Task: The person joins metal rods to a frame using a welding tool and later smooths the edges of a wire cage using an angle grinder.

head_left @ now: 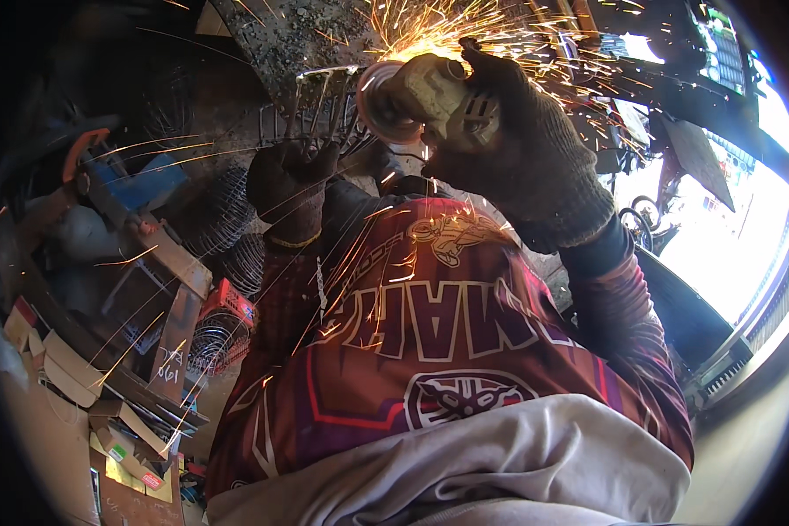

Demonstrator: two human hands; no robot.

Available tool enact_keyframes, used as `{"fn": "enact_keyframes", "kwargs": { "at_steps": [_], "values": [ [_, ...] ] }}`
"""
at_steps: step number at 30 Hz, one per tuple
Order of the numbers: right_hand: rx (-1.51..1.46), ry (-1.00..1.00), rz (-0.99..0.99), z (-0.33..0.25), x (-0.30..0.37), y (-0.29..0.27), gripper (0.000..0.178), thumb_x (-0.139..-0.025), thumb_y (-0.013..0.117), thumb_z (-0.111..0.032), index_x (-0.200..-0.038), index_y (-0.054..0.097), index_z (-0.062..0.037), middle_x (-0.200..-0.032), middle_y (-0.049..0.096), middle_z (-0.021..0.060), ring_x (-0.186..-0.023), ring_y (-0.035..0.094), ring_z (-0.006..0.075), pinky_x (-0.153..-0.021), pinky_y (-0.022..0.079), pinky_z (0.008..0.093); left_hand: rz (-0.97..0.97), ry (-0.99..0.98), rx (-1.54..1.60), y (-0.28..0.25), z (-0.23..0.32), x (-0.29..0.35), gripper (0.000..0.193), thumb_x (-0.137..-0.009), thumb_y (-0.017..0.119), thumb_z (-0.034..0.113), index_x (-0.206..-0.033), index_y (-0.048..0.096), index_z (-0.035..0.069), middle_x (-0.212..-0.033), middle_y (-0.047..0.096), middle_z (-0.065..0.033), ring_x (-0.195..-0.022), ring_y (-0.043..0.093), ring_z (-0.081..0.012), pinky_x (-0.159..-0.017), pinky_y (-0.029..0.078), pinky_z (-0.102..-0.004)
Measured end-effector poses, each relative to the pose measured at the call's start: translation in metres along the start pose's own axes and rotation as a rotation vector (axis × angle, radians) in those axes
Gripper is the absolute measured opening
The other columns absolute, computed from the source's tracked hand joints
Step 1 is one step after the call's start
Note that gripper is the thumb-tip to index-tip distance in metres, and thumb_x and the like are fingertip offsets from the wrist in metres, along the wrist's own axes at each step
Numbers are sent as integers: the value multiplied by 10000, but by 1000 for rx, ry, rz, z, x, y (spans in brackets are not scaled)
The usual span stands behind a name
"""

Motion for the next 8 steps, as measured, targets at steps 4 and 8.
{"fn": "enact_keyframes", "kwargs": {
  "at_steps": [4,8],
  "values": [
    [18,-181,104,4,4,5,910,-703,892,-248,-1432,395,-26,-1304,545,220,-1164,605,328,-981,512,382,-44,40,-84,0,1,-1,371,-645,930,257,-842,672,79,-659,650,-16,-566,614,-155,-558,508,-298],
    [116,-203,53,7,4,13,947,-686,908,-282,-1441,391,-38,-1393,485,213,-1216,568,388,-989,509,392,-2,1,-90,0,-4,2,343,-669,913,280,-824,676,86,-653,651,-9,-567,618,-176,-565,510,-308]
  ]
}}
Point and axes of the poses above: each hand's wrist, its own x-axis away from the middle knuckle, its own y-axis out of the palm, z = x × y, the point moved 10 cm from there along -x, towards the middle knuckle
